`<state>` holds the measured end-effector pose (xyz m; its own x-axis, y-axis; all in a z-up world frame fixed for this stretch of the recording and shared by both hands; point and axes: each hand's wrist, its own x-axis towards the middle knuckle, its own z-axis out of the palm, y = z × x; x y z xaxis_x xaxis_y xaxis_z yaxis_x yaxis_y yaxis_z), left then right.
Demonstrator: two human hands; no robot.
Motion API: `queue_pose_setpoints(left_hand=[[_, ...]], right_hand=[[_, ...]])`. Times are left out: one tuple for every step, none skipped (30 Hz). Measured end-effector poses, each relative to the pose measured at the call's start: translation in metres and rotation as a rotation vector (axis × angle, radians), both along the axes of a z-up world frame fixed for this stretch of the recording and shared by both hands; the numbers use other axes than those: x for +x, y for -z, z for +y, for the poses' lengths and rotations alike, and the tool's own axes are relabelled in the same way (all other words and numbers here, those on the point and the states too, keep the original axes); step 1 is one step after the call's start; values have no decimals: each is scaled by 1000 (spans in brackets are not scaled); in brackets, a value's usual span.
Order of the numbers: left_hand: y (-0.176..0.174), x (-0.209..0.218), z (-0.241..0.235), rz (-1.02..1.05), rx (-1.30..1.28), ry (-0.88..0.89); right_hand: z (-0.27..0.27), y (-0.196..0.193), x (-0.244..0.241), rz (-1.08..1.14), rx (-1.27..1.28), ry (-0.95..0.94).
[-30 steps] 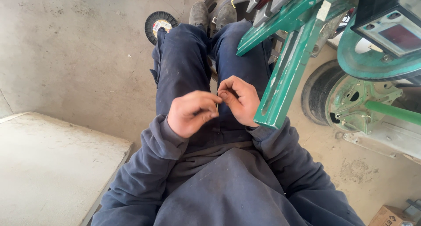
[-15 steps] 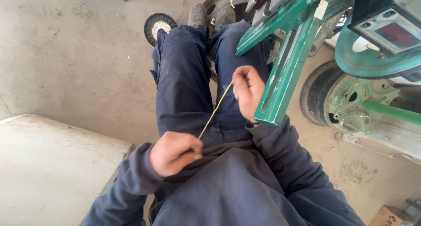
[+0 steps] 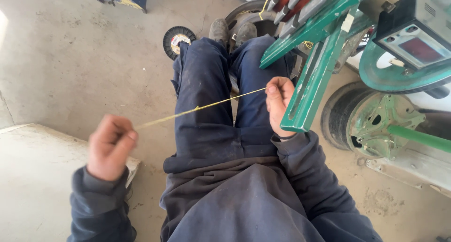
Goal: Winding and securing copper wire coils on an electromechanical winding machine.
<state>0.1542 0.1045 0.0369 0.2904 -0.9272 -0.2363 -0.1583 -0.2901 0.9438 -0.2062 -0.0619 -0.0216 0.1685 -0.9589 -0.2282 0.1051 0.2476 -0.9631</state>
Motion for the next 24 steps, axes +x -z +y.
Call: queue_pose_setpoints(left_hand=[[-1,4,-2,-3,-2,-1],[-1,7,-4,-89,1,-81],[0,10,-9,-172,3,-152],[-3,8,-15,-172,1,-144],[-6,7,-22,-161,-54,-180],[-8,5,-28,-149,-108,-215],[-15,-9,-41,-142,-109,-199],[-23,-22,-52,-157,-103,-165],[-31,-36,-61,-174,-96,-144],[-34,-56,-76,-169,-95,-140],[-39,-76,-90,-200,-181,126],[-43,-96,-105,-229,-264,393],[-39,-109,-112,-227,-262,388],[-36,-123,-120,-191,-398,535],[-32,-138,-131,-153,-536,687],[-25,-144,-133,-152,-538,686],[-17,-150,-135,-197,-528,729],[-10,-157,-138,-243,-519,773],[-8,-152,-137,-243,-521,782],[-5,-147,-136,-305,-468,731],[-2,-143,-133,-365,-411,680],[1,-131,-128,-364,-409,690],[4,-120,-124,-362,-383,665],[7,-108,-119,-360,-358,640]], right_hand=[[2,3,-4,-3,-2,-1],[3,5,-9,111,-190,4],[6,8,-15,228,-378,15],[4,4,-17,230,-379,23],[4,0,-20,354,-409,42],[5,-3,-24,479,-438,61],[4,-22,-22,489,-435,76],[4,-41,-20,550,-413,24],[3,-60,-16,606,-393,-41],[9,-65,-17,611,-391,-38],[11,-71,-15,585,-390,-110],[15,-76,-14,559,-388,-182],[18,-79,-13,561,-388,-188],[20,-82,-13,555,-463,-229],[22,-85,-13,550,-540,-267],[22,-86,-14,552,-542,-267],[24,-87,-15,552,-512,-265],[26,-89,-17,551,-482,-262],[25,-83,-24,552,-481,-253],[24,-78,-31,570,-532,-211],[25,-72,-39,587,-579,-171],[22,-75,-42,588,-573,-163],[18,-77,-45,443,-405,-126],[14,-80,-47,298,-237,-88]])
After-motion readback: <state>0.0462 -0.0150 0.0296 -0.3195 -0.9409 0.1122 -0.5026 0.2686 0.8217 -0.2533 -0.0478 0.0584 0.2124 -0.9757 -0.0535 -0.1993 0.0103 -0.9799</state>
